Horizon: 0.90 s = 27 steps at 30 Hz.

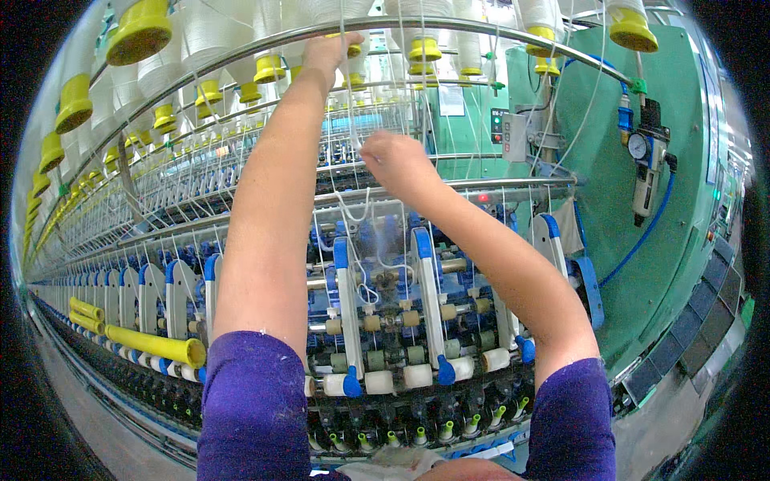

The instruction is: The person loads large white yarn cones onto a spinning machine, threads the yarn through guides and tensioners, and winds the yarn onto yellow plastic tubes. The person repeatedly removes and replaces cones, adjusts the yarn path, and secures the wound yarn onto the machine.

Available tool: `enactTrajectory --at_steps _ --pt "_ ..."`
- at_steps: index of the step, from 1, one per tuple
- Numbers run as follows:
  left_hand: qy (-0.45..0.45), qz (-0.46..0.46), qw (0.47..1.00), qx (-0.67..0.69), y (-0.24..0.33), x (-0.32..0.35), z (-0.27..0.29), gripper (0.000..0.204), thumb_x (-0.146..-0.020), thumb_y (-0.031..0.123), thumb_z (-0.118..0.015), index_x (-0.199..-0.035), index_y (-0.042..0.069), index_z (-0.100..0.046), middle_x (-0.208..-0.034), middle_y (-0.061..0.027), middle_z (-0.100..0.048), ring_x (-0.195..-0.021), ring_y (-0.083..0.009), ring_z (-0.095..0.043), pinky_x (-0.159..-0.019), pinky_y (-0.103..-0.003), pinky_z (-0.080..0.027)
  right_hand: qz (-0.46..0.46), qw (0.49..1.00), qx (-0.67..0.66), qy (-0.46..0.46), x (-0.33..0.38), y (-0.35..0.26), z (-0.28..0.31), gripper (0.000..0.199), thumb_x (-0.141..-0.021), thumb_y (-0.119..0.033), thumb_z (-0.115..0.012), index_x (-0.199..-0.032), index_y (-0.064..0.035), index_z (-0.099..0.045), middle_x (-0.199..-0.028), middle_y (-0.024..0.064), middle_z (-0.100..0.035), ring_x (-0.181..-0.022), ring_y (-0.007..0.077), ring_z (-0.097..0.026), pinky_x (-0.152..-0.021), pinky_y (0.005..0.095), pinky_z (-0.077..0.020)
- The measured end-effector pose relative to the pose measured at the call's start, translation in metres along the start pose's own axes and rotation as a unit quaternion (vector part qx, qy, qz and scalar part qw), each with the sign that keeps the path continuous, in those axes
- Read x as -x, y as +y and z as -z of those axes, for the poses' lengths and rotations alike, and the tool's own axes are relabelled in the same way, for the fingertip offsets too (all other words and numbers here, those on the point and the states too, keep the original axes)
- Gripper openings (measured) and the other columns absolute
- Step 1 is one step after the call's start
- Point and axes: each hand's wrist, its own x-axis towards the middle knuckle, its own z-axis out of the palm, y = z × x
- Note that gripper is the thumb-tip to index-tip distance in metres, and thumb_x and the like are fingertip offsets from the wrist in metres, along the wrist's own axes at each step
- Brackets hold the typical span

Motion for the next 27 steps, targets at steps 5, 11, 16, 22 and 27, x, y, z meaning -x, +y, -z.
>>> enactTrajectory --at_steps 5,11,16,22,27 --pt "-0.013 -0.005 1.000 -0.001 -0.003 0.007 -0.007 0.038 -0.070 0.029 -0.073 -0.101 0.010 -0.063 -0.096 -0.0064 -0.063 -0.088 -0.0210 -0.060 -0.071 -0.047 -0.048 -0.064 0.952 0.136 -0.267 0.014 0.020 -0.008 0.011 -0.068 -0.005 -0.060 -0.075 0.0017 -0.066 -0.085 0.0199 -0.065 -0.082 0.0337 -0.064 -0.075 0.0402 -0.0511" --pt "0.032 -0.129 0.965 -0.224 -0.010 -0.003 -0.005 0.048 -0.067 0.037 -0.075 -0.099 0.003 -0.065 -0.091 -0.0075 -0.065 -0.085 -0.0218 -0.062 -0.074 -0.038 -0.047 0.024 0.964 0.157 -0.211 0.040 0.024 -0.021 0.028 -0.069 -0.008 -0.063 -0.096 -0.0007 -0.058 -0.083 0.0187 -0.064 -0.079 0.0339 -0.064 -0.070 0.0448 -0.0511" --pt "0.111 -0.111 0.950 -0.269 -0.018 0.008 -0.006 0.064 -0.074 0.043 -0.069 -0.119 0.000 -0.053 -0.120 -0.0206 -0.053 -0.112 -0.0301 -0.048 -0.092 -0.045 -0.039 -0.036 0.953 0.125 -0.272 0.042 0.029 -0.026 0.023 -0.083 0.001 -0.051 -0.106 -0.0002 -0.048 -0.090 0.0186 -0.062 -0.083 0.0310 -0.064 -0.070 0.0397 -0.0549" --pt "0.019 -0.121 0.992 -0.041 -0.060 0.124 0.011 0.047 -0.081 0.031 -0.064 -0.116 0.001 -0.054 -0.108 -0.0179 -0.058 -0.098 -0.0261 -0.055 -0.086 -0.041 -0.043 0.104 0.978 0.182 0.023 0.078 0.039 -0.023 0.022 -0.076 -0.012 -0.064 -0.097 -0.0088 -0.061 -0.103 0.0115 -0.057 -0.099 0.0290 -0.056 -0.080 0.0397 -0.0496" --pt "-0.163 0.031 0.986 -0.022 -0.107 0.251 0.016 0.031 -0.087 0.019 -0.057 -0.107 -0.004 -0.059 -0.103 -0.0135 -0.061 -0.094 -0.0190 -0.057 -0.082 -0.033 -0.045 -0.137 0.982 -0.104 -0.085 0.109 0.024 -0.008 0.020 -0.078 -0.021 -0.068 -0.079 -0.0023 -0.063 -0.067 0.0092 -0.064 -0.061 0.0184 -0.063 -0.059 0.0310 -0.0490"
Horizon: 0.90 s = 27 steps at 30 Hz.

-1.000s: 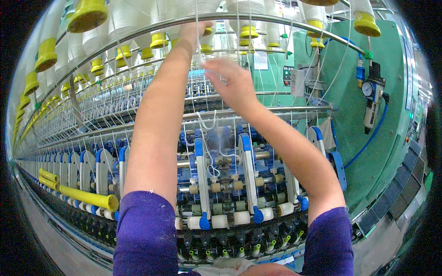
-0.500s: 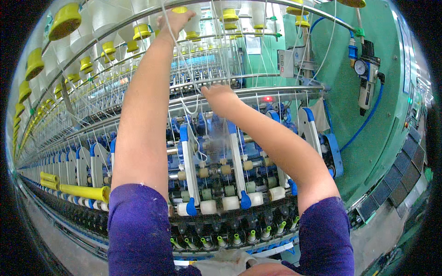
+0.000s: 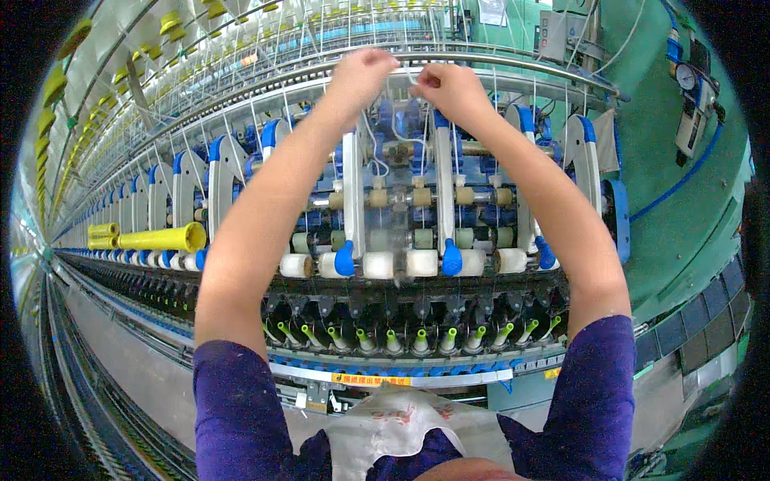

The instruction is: The person loads large white yarn cones onto a spinning machine, threads the yarn through guides and tensioners, and winds the yarn onto yellow plastic tubes. The person repeatedly removes and replaces cones, adjusts the yarn path, and secures the wound yarn onto the machine.

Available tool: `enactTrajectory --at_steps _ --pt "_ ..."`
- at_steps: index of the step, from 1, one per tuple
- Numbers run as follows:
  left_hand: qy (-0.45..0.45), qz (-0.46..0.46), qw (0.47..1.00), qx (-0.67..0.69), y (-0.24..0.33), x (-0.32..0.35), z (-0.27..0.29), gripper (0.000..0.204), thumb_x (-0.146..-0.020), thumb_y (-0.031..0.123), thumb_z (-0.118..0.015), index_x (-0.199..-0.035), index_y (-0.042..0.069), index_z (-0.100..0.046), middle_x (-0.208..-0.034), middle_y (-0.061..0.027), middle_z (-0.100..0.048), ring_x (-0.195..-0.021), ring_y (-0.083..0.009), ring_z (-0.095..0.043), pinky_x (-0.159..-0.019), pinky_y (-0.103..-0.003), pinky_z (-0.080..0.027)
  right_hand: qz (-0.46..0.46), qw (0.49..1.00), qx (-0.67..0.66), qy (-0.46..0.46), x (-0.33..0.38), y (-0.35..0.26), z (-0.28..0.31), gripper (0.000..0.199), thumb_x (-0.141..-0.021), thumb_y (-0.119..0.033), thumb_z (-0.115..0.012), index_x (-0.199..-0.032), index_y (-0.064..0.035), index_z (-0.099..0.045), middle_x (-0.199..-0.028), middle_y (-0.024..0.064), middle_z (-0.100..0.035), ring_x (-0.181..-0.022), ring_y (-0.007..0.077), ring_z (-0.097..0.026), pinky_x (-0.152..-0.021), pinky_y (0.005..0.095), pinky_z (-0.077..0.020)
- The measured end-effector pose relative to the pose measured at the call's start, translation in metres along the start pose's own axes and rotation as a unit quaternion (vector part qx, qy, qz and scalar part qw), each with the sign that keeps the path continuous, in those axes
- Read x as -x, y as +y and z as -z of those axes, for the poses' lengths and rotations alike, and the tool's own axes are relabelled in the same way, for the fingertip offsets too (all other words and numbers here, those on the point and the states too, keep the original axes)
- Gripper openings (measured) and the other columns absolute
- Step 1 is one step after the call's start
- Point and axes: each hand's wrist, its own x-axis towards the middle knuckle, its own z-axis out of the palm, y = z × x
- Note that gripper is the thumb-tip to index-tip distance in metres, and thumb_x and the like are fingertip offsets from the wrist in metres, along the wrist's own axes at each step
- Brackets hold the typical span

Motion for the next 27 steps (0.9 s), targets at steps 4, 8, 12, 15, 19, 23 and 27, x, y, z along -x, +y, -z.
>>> enactTrajectory --at_steps 4,8,12,15,19,23,27 --pt "-0.027 0.102 0.981 0.163 -0.007 0.024 -0.026 0.032 -0.090 0.016 -0.055 -0.115 -0.003 -0.049 -0.095 -0.0092 -0.060 -0.081 -0.0179 -0.060 -0.071 -0.029 -0.050 -0.090 0.967 -0.204 -0.126 0.025 -0.025 0.002 0.027 -0.081 -0.028 -0.067 -0.075 -0.0018 -0.065 -0.061 0.0071 -0.064 -0.055 0.0117 -0.062 -0.055 0.0269 -0.0497" --pt "0.005 0.134 0.980 0.148 -0.005 0.027 -0.028 0.018 -0.089 0.014 -0.056 -0.100 0.000 -0.059 -0.077 -0.0053 -0.060 -0.059 -0.0107 -0.054 -0.050 -0.023 -0.042 -0.115 0.921 -0.241 -0.284 0.032 -0.039 0.013 0.023 -0.080 -0.026 -0.066 -0.075 -0.0037 -0.069 -0.067 0.0079 -0.067 -0.060 0.0138 -0.066 -0.060 0.0275 -0.0537" --pt "-0.002 0.116 0.988 0.105 -0.007 0.039 -0.020 0.014 -0.087 0.015 -0.058 -0.085 0.003 -0.065 -0.063 -0.0009 -0.055 -0.046 -0.0058 -0.043 -0.041 -0.021 -0.031 -0.146 0.945 -0.117 -0.269 0.010 -0.032 0.025 0.024 -0.086 -0.020 -0.057 -0.085 0.0006 -0.068 -0.074 0.0094 -0.067 -0.064 0.0128 -0.065 -0.060 0.0251 -0.0561" --pt "-0.030 0.109 0.993 0.035 -0.004 0.050 -0.019 0.015 -0.086 0.018 -0.059 -0.084 0.004 -0.065 -0.060 -0.0001 -0.052 -0.045 -0.0054 -0.042 -0.041 -0.021 -0.030 -0.181 0.934 -0.246 -0.184 -0.003 -0.024 0.017 0.023 -0.084 -0.020 -0.058 -0.087 0.0011 -0.068 -0.072 0.0100 -0.065 -0.062 0.0134 -0.064 -0.058 0.0249 -0.0553" --pt "-0.120 0.139 0.980 -0.072 0.006 0.064 -0.011 0.013 -0.081 0.017 -0.061 -0.077 0.006 -0.066 -0.057 -0.0004 -0.053 -0.044 -0.0055 -0.040 -0.041 -0.023 -0.030 -0.124 0.943 -0.182 -0.248 -0.003 -0.020 -0.008 0.026 -0.081 -0.023 -0.061 -0.073 0.0004 -0.068 -0.063 0.0078 -0.064 -0.055 0.0139 -0.063 -0.054 0.0273 -0.0531" --pt "-0.221 0.162 0.951 -0.144 0.017 0.077 0.005 0.011 -0.076 0.016 -0.061 -0.072 0.006 -0.066 -0.055 0.0002 -0.053 -0.046 -0.0060 -0.042 -0.042 -0.023 -0.030 -0.097 0.955 -0.141 -0.240 0.004 -0.023 -0.019 0.030 -0.079 -0.028 -0.063 -0.064 -0.0024 -0.067 -0.058 0.0072 -0.063 -0.050 0.0163 -0.062 -0.053 0.0307 -0.0516" --pt "-0.336 0.179 0.906 -0.184 0.018 0.093 0.007 0.013 -0.075 0.015 -0.062 -0.071 0.004 -0.066 -0.058 -0.0006 -0.059 -0.047 -0.0070 -0.043 -0.043 -0.022 -0.032 -0.065 0.979 -0.041 -0.189 0.004 -0.031 -0.018 0.026 -0.083 -0.024 -0.062 -0.075 0.0003 -0.065 -0.060 0.0059 -0.062 -0.051 0.0129 -0.060 -0.054 0.0278 -0.0515"
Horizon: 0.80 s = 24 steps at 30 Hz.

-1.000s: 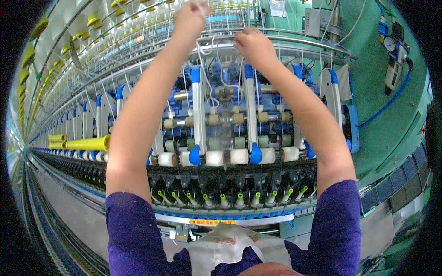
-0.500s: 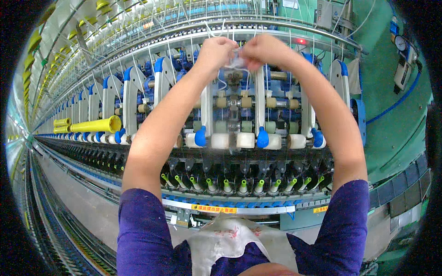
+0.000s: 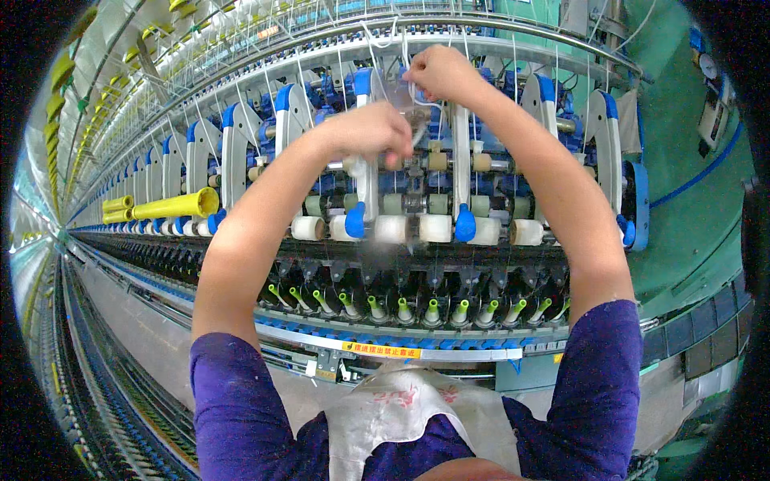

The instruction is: The person loads large white yarn cones onto a spinning machine, threads the yarn through guides and tensioners, and winds the yarn onto yellow plastic tubes. The person repeatedly removes and replaces cones, adjusts the yarn path, and secures the wound yarn onto the machine.

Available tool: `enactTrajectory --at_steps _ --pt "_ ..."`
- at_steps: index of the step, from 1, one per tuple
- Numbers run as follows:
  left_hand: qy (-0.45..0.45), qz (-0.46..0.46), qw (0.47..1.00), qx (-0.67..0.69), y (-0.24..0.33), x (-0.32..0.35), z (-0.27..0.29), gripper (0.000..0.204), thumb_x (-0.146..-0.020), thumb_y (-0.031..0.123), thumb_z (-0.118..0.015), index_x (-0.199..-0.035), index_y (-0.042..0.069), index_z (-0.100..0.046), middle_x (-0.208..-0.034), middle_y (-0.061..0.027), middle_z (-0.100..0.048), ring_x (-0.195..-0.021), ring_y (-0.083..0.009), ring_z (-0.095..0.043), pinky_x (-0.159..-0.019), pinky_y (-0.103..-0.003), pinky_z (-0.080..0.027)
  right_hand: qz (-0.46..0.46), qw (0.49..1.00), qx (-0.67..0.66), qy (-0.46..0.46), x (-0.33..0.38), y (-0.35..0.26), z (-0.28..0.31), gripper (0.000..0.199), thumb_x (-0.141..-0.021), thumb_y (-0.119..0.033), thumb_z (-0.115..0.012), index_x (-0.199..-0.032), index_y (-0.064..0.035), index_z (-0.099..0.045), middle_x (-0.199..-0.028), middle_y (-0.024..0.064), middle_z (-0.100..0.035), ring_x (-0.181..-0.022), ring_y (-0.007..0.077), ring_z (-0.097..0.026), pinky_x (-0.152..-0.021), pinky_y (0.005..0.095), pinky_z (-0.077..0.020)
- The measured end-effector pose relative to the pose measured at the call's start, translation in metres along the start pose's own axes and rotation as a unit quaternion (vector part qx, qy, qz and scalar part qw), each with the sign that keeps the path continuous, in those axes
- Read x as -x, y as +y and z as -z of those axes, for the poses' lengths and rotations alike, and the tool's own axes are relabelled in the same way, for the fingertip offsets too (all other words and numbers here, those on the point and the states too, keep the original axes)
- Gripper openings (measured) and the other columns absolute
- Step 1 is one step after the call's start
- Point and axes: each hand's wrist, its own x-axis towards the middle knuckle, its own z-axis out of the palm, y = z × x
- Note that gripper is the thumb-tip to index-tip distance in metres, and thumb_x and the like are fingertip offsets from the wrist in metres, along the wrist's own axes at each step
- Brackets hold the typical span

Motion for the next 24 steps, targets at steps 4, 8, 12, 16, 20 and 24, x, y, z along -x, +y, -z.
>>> enactTrajectory --at_steps 4,8,12,16,20,24 --pt "0.037 0.008 0.999 -0.030 -0.005 0.003 -0.004 0.019 -0.079 0.010 -0.052 -0.091 0.004 -0.065 -0.073 -0.0019 -0.066 -0.047 -0.0070 -0.041 -0.043 -0.022 -0.034 0.001 1.000 -0.020 0.009 0.002 -0.006 0.003 0.030 -0.086 -0.029 -0.061 -0.077 -0.0011 -0.066 -0.062 0.0052 -0.062 -0.053 0.0125 -0.060 -0.053 0.0281 -0.0515" --pt "0.191 -0.004 0.970 0.152 -0.010 -0.006 0.005 0.027 -0.080 0.007 -0.049 -0.103 0.006 -0.062 -0.077 -0.0037 -0.065 -0.044 -0.0048 -0.030 -0.040 -0.022 -0.025 0.009 1.000 -0.017 0.006 0.002 -0.010 0.000 0.029 -0.086 -0.031 -0.061 -0.079 -0.0030 -0.067 -0.063 0.0045 -0.061 -0.054 0.0110 -0.059 -0.053 0.0273 -0.0514" --pt "0.285 -0.011 0.944 0.168 -0.013 -0.022 0.007 0.022 -0.077 0.024 -0.065 -0.082 0.003 -0.069 -0.072 -0.0041 -0.063 -0.060 -0.0120 -0.051 -0.052 -0.030 -0.040 0.047 0.998 -0.023 0.042 -0.001 -0.014 -0.004 0.027 -0.080 -0.033 -0.060 -0.079 -0.0085 -0.071 -0.066 0.0092 -0.064 -0.059 0.0201 -0.062 -0.058 0.0325 -0.0513" --pt "0.349 -0.104 0.931 0.010 -0.016 -0.029 0.005 0.025 -0.077 0.025 -0.069 -0.073 0.001 -0.067 -0.060 0.0008 -0.056 -0.056 -0.0097 -0.048 -0.051 -0.027 -0.037 0.047 0.998 -0.036 0.025 -0.001 -0.014 -0.003 0.028 -0.083 -0.032 -0.059 -0.079 -0.0064 -0.069 -0.067 0.0064 -0.063 -0.060 0.0144 -0.060 -0.056 0.0288 -0.0504" --pt "0.325 -0.063 0.943 -0.017 -0.013 -0.026 0.006 0.023 -0.077 0.026 -0.067 -0.076 0.003 -0.068 -0.062 -0.0045 -0.059 -0.058 -0.0122 -0.052 -0.055 -0.029 -0.042 0.019 0.989 -0.145 -0.022 0.004 -0.008 0.005 0.022 -0.085 -0.027 -0.062 -0.081 -0.0052 -0.066 -0.071 0.0027 -0.063 -0.065 0.0084 -0.059 -0.056 0.0243 -0.0512" --pt "0.260 -0.069 0.918 -0.290 -0.011 -0.030 -0.004 0.020 -0.076 0.023 -0.064 -0.078 0.004 -0.068 -0.074 -0.0136 -0.065 -0.069 -0.0253 -0.063 -0.063 -0.036 -0.050 0.034 0.995 -0.087 -0.024 0.006 -0.002 0.013 0.016 -0.083 -0.021 -0.065 -0.084 -0.0054 -0.066 -0.074 0.0030 -0.063 -0.067 0.0091 -0.059 -0.058 0.0253 -0.0530"
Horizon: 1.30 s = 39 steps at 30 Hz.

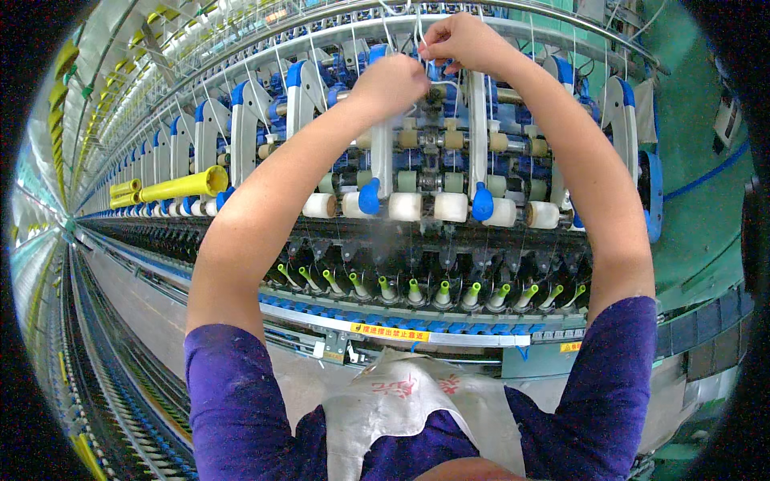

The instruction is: The person loads large white yarn cones onto a spinning machine, threads the yarn through guides and tensioners, and winds the yarn onto yellow plastic tubes. The person repeatedly removes and replaces cones, adjusts the yarn path, and secures the wound yarn onto the machine.

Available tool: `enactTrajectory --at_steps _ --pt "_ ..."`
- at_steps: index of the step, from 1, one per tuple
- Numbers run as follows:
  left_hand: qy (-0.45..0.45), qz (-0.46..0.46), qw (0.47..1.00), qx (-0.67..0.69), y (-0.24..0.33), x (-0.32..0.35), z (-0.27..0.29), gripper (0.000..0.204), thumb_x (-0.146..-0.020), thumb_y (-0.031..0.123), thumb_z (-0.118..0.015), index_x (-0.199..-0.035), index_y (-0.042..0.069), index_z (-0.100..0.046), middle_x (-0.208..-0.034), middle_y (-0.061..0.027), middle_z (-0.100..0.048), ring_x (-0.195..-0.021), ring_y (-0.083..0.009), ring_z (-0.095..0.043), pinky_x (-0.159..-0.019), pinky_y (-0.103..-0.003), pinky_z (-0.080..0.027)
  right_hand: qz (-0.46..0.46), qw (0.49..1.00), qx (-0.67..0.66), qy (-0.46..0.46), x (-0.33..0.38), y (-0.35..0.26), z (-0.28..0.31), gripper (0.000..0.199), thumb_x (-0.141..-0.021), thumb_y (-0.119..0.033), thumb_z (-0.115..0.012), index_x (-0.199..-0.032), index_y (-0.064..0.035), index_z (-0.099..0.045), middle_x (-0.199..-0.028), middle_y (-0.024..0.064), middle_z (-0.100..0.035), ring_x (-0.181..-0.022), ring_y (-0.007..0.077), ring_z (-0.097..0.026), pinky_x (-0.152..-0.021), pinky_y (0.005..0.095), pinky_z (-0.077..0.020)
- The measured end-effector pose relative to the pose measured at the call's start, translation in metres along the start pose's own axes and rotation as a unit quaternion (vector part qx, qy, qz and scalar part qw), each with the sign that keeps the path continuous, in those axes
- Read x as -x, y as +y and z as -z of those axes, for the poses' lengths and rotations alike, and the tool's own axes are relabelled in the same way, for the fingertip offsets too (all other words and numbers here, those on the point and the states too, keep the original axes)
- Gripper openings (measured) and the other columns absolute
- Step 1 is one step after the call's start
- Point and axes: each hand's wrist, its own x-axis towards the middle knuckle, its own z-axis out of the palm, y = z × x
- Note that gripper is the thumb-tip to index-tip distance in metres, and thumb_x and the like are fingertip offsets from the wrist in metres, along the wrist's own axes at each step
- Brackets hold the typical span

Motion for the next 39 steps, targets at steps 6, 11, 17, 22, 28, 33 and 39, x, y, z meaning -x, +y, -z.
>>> enactTrajectory --at_steps 6,11,17,22,28,33,39 --pt "-0.193 -0.194 0.891 -0.364 0.006 -0.007 -0.038 0.014 -0.078 0.013 -0.057 -0.080 0.012 -0.071 -0.089 -0.0084 -0.069 -0.083 -0.0271 -0.067 -0.065 -0.041 -0.055 0.006 0.984 0.178 0.021 -0.004 0.005 0.000 0.015 -0.080 -0.019 -0.066 -0.085 -0.0050 -0.067 -0.069 0.0068 -0.063 -0.064 0.0134 -0.061 -0.057 0.0291 -0.0528" --pt "-0.243 -0.177 0.855 -0.423 0.008 -0.015 -0.042 0.015 -0.078 0.014 -0.059 -0.086 0.011 -0.071 -0.092 -0.0068 -0.069 -0.085 -0.0255 -0.067 -0.066 -0.038 -0.055 0.055 0.964 0.260 0.020 -0.006 0.006 -0.006 0.014 -0.076 -0.018 -0.068 -0.083 -0.0064 -0.068 -0.071 0.0104 -0.065 -0.065 0.0207 -0.063 -0.062 0.0354 -0.0515" --pt "-0.188 -0.175 0.898 -0.358 0.015 0.008 0.016 0.012 -0.078 0.013 -0.059 -0.083 0.007 -0.069 -0.086 -0.0112 -0.068 -0.085 -0.0288 -0.066 -0.065 -0.041 -0.054 0.063 0.953 0.296 0.014 -0.010 0.007 -0.015 0.013 -0.072 -0.018 -0.069 -0.079 -0.0070 -0.068 -0.074 0.0121 -0.066 -0.069 0.0269 -0.064 -0.067 0.0371 -0.0512" --pt "-0.046 -0.104 0.983 -0.144 0.007 0.104 0.057 0.014 -0.081 0.019 -0.061 -0.079 0.005 -0.063 -0.072 -0.0130 -0.063 -0.070 -0.0300 -0.063 -0.059 -0.040 -0.049 0.046 0.965 0.257 0.011 -0.014 0.012 -0.035 0.013 -0.073 -0.018 -0.069 -0.079 -0.0063 -0.068 -0.075 0.0124 -0.066 -0.069 0.0275 -0.064 -0.067 0.0373 -0.0513" --pt "0.022 0.187 0.953 0.237 -0.019 0.268 0.082 0.021 -0.081 0.013 -0.062 -0.066 0.000 -0.055 -0.055 -0.0027 -0.046 -0.051 -0.0115 -0.046 -0.048 -0.027 -0.033 -0.013 0.974 0.222 0.033 -0.020 0.023 -0.061 0.016 -0.072 -0.019 -0.068 -0.082 -0.0071 -0.069 -0.078 0.0123 -0.067 -0.073 0.0277 -0.064 -0.069 0.0373 -0.0513" --pt "0.255 0.254 0.756 0.547 -0.035 0.380 0.099 0.023 -0.080 0.011 -0.063 -0.063 0.001 -0.052 -0.055 -0.0032 -0.045 -0.046 -0.0088 -0.038 -0.041 -0.025 -0.027 -0.005 0.975 0.220 0.036 -0.026 0.031 -0.074 0.016 -0.071 -0.020 -0.069 -0.082 -0.0082 -0.070 -0.079 0.0122 -0.067 -0.075 0.0285 -0.064 -0.071 0.0375 -0.0510" --pt "0.328 0.118 0.639 0.686 -0.059 0.446 0.122 0.024 -0.093 0.021 -0.053 -0.077 0.004 -0.047 -0.061 0.0007 -0.032 -0.045 -0.0052 -0.026 -0.038 -0.019 -0.022 -0.053 0.978 0.200 0.015 -0.027 0.035 -0.084 0.020 -0.072 -0.025 -0.067 -0.087 -0.0133 -0.070 -0.090 0.0129 -0.067 -0.085 0.0325 -0.064 -0.078 0.0418 -0.0512"
